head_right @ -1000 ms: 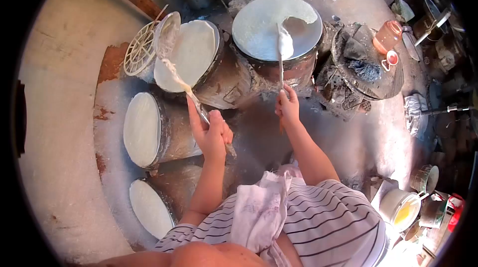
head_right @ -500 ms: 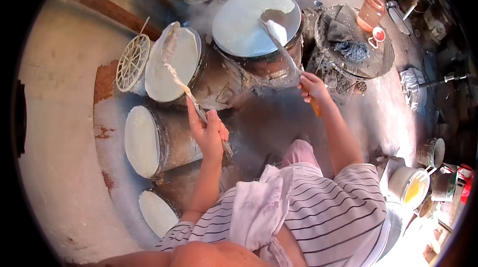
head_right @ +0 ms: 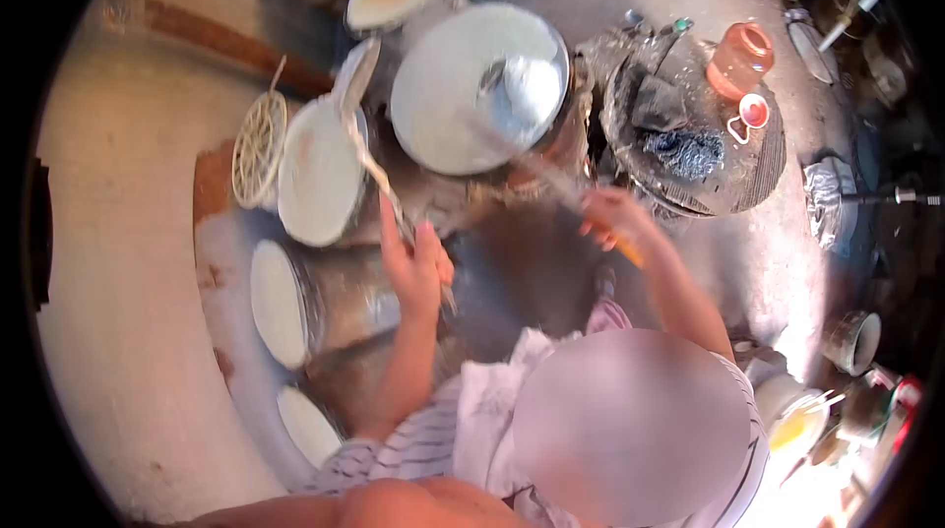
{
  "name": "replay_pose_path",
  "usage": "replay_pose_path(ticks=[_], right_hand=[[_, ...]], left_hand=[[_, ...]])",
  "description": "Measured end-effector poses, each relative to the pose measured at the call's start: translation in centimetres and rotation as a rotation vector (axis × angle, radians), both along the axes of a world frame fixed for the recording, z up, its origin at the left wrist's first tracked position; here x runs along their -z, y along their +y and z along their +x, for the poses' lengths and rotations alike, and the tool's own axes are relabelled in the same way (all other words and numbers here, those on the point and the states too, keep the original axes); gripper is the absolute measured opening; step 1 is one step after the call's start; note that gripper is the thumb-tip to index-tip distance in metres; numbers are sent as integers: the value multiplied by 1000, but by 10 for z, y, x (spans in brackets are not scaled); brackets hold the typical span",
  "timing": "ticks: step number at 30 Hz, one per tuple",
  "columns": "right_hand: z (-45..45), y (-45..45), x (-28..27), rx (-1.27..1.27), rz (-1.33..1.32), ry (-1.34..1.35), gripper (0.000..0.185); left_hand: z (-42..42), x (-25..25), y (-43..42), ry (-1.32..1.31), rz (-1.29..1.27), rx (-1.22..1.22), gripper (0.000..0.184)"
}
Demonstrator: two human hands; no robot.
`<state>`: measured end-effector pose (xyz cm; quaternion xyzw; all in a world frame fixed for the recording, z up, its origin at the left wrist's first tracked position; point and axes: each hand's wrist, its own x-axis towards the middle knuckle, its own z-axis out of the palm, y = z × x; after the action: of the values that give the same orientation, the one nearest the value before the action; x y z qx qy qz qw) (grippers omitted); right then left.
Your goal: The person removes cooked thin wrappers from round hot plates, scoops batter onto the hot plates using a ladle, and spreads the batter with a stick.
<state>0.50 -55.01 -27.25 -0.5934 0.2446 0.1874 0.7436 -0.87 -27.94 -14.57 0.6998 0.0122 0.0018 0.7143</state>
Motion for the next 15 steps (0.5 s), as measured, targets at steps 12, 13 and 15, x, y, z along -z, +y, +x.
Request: replay_pose_path(ticks=[12,13,15], right_hand=[[54,-99,9,-109,-96,-132,30],[45,-102,13,-49,-27,-104,31],[94,-107,17,-62,-93,-148,29]], left_hand=[[66,-17,-73,-56,54,-88,64],[65,-18,-73,-32,88,-81,64],[74,-15,-81,-50,68,-37,63]])
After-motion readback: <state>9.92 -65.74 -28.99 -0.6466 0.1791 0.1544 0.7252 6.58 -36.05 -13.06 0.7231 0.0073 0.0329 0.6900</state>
